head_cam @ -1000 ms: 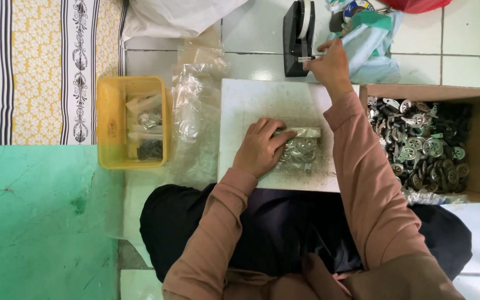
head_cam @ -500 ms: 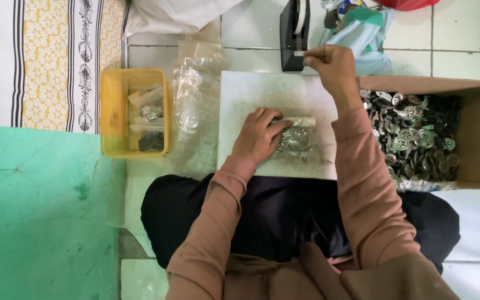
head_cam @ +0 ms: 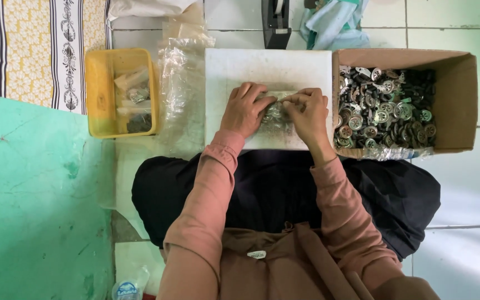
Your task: Picking up small circular metal parts from a cardboard box and placing them into a small plastic bag.
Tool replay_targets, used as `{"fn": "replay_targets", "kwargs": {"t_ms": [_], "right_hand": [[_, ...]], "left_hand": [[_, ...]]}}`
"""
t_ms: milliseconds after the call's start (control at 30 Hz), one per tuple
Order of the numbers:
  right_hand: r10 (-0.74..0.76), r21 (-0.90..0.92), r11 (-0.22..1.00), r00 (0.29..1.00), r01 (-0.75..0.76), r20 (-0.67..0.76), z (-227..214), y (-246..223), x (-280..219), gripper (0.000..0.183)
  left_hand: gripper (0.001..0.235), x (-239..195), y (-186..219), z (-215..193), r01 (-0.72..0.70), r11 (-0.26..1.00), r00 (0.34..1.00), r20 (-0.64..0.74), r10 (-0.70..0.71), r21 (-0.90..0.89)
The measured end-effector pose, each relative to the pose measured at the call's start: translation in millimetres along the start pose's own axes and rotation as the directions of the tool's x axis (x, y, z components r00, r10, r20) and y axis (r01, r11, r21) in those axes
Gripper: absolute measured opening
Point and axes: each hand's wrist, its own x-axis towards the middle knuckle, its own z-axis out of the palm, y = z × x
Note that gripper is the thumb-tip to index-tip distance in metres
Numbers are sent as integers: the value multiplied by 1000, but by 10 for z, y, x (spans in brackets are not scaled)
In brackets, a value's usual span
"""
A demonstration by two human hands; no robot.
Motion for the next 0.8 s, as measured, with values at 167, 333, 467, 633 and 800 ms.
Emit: {"fn": "replay_targets", "kwargs": {"t_ms": [167,333,467,633,800], "right_hand": [[-32,-65,998,991,24,-127,111,-4,1,6],[-13,-78,997,991,3,-133,101,-20,39,9],[67,-69,995,996,-71,-66,33,-16,210,46],[96,-169,983,986,-73,132,108,286,615,34],[111,-331,942,978,-47,177,188,270,831,19]], "left_hand": [[17,43,14,-92,-36,999,999,-25,37,34],[18,35,18,-108,-28,999,1000,-2,29,19],[19,40,-10,-91,-37,999,999,9,37,5],[18,27,4,-83,-11,999,999,39,13,-33],[23,22,16,-87,12,1000,997,80,-10,-25]]}}
